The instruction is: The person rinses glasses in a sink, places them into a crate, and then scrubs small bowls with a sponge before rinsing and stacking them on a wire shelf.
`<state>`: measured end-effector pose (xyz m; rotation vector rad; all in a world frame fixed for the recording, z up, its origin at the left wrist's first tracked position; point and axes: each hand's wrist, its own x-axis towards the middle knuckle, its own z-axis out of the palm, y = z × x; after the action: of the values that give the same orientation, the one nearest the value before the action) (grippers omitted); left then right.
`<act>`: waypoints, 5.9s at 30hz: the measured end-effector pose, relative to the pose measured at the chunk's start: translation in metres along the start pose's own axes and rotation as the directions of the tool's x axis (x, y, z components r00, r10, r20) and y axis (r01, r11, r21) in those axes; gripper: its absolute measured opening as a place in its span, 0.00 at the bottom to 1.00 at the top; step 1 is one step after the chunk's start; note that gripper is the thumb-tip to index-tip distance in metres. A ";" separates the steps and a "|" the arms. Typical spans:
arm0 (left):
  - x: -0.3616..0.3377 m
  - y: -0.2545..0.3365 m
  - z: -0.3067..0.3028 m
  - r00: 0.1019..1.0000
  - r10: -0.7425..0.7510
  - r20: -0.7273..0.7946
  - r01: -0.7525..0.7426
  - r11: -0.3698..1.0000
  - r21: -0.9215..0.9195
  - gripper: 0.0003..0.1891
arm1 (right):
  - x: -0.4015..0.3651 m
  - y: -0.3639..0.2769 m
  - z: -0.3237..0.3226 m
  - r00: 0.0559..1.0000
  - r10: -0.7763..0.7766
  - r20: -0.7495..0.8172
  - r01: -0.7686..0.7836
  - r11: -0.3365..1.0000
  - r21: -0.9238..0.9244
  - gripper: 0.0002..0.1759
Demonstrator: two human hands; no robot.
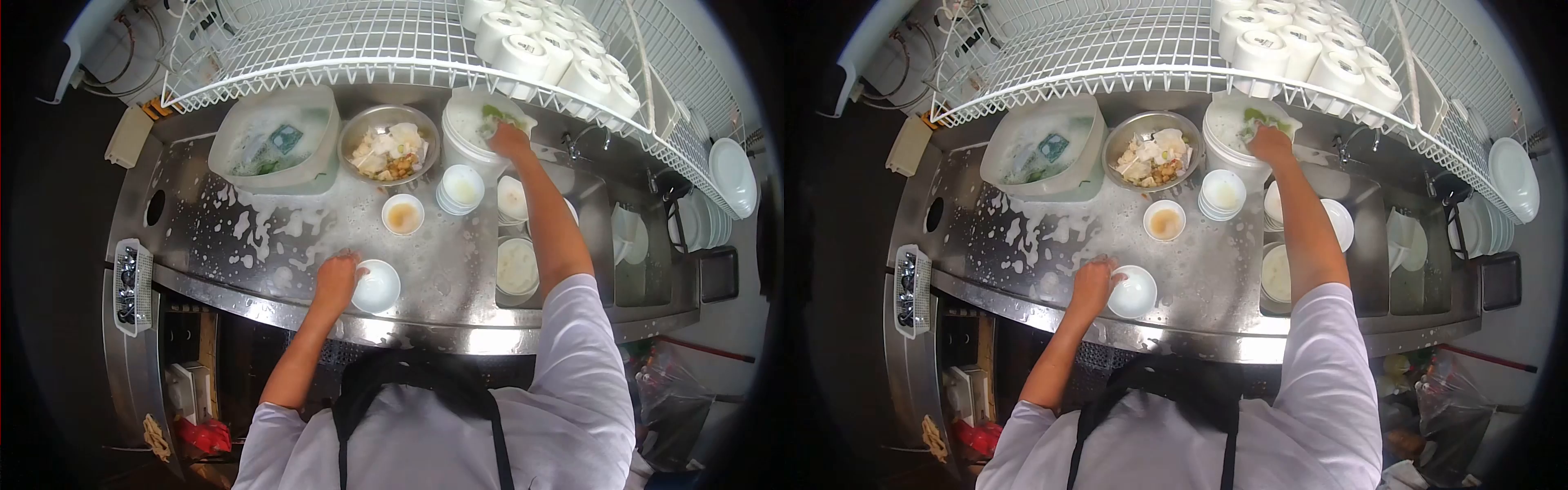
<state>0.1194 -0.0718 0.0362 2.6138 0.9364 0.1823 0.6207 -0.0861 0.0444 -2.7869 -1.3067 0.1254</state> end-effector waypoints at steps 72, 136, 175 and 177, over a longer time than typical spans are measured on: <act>0.086 -0.028 0.003 0.967 -0.196 0.161 0.134 -0.144 -0.980 0.40 | -0.205 -0.244 0.003 0.587 -0.793 -0.163 0.805 0.593 0.014 0.17; 0.101 0.000 0.025 0.978 -0.206 0.043 -0.067 -0.498 -0.865 0.17 | -0.233 -0.261 -0.062 0.649 -0.390 -0.653 0.760 0.374 0.532 0.17; 0.093 0.007 -0.018 0.963 -0.144 -0.227 -0.266 -0.616 -0.741 0.32 | -0.300 -0.290 -0.020 0.778 -0.048 -0.626 0.608 0.304 0.733 0.27; 0.084 0.001 -0.012 0.976 -0.104 -0.193 -0.217 -0.577 -0.787 0.29 | -0.289 -0.282 -0.033 0.610 -0.193 -0.769 0.756 0.433 0.491 0.25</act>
<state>0.1818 -0.0161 0.0478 0.5732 0.1051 0.8742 0.2240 -0.1288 0.1160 -1.3606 -1.3580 -0.1937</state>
